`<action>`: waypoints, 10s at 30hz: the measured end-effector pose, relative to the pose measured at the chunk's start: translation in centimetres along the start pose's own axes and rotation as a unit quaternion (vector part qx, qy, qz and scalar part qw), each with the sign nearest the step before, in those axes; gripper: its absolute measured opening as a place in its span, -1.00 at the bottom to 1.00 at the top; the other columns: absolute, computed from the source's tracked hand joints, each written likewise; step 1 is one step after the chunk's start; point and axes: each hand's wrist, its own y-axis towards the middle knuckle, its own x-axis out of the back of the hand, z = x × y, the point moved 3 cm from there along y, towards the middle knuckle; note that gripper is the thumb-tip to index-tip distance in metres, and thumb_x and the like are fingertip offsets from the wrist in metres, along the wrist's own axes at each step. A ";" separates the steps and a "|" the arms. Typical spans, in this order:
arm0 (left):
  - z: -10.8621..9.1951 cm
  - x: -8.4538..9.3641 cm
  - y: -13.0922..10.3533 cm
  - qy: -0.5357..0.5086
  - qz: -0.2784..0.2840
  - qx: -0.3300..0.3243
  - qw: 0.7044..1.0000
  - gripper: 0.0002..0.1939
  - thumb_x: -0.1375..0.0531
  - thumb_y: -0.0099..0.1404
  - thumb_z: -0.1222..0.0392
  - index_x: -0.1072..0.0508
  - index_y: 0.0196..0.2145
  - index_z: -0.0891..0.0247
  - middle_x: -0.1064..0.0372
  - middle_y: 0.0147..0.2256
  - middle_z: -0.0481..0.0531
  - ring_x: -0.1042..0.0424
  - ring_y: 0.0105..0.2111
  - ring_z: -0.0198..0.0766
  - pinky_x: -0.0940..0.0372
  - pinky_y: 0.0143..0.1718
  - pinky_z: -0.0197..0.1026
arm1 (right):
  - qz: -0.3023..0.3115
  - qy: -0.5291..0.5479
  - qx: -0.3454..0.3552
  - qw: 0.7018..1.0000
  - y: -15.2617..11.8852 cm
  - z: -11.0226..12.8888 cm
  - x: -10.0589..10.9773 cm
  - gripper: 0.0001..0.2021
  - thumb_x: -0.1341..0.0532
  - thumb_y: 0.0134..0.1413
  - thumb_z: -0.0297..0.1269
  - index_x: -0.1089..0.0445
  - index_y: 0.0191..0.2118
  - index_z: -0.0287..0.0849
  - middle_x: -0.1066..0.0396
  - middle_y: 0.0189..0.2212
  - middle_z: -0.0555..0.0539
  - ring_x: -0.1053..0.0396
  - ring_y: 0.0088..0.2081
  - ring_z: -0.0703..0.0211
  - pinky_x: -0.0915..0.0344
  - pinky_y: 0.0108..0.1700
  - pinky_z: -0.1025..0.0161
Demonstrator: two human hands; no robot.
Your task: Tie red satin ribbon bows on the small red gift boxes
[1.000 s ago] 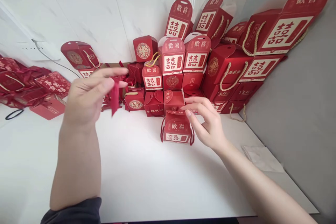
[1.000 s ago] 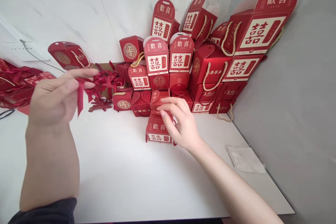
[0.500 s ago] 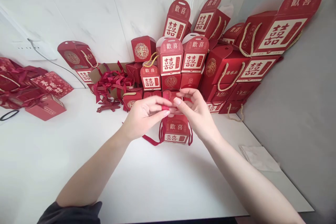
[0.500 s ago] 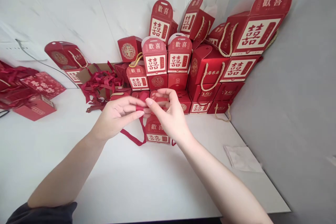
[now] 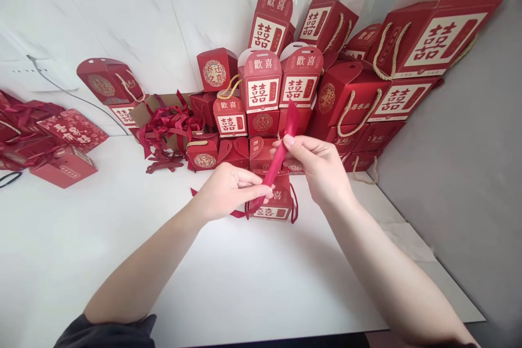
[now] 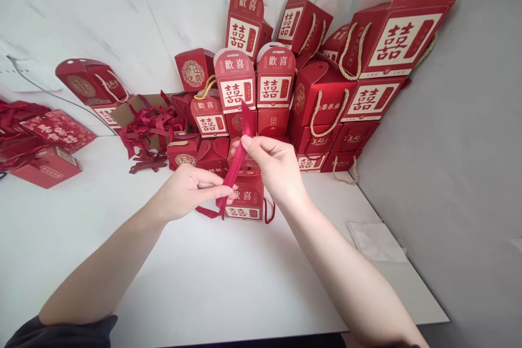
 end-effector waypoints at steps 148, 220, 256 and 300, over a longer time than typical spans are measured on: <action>1.4 14.4 -2.2 0.057 -0.372 0.022 0.926 -0.84 -0.25 0.22 0.23 -0.42 -0.48 0.32 -0.40 -0.64 -0.11 -0.34 -0.60 -0.41 -0.26 -0.52 -0.37 | 0.137 -0.237 -0.221 0.936 -6.0 -3.5 8.0 -0.56 -0.14 0.16 0.12 -0.47 -0.35 -0.20 -0.10 -0.64 0.10 0.06 -0.62 0.36 0.14 -0.56 0.30; -2.1 0.8 2.4 -0.259 -0.115 -0.056 0.957 -0.71 -0.40 0.08 0.13 -0.51 -0.26 0.27 -0.57 -0.36 0.02 -0.55 -0.38 -0.23 -0.44 -0.33 -0.23 | -0.035 -0.044 0.130 0.990 0.0 2.6 -0.3 -0.59 -0.36 0.04 -0.22 -0.23 -0.03 -0.03 -0.43 -0.33 0.01 -0.44 -0.29 0.19 -0.44 -0.18 0.18; 0.3 0.7 4.1 -0.073 0.185 -0.217 0.956 -0.33 -0.40 0.01 0.26 -0.33 0.09 0.13 -0.33 0.09 0.14 -0.30 0.14 -0.01 -0.21 0.18 0.01 | -0.022 -0.116 0.135 0.984 -0.4 4.3 0.7 -0.80 -0.32 0.09 -0.11 -0.38 -0.40 -0.09 -0.39 -0.44 0.01 -0.36 -0.39 0.19 -0.34 -0.33 0.21; 7.1 -4.2 5.4 -0.082 0.198 -0.163 0.963 -0.81 -0.35 0.17 0.10 -0.65 -0.25 0.16 -0.58 -0.15 0.12 -0.30 0.15 -0.09 -0.16 0.23 -0.07 | -0.046 -0.160 0.105 0.980 1.9 1.5 3.2 -0.65 -0.28 0.08 0.01 -0.41 -0.13 -0.13 -0.48 -0.34 -0.01 -0.42 -0.45 0.26 -0.31 -0.50 0.34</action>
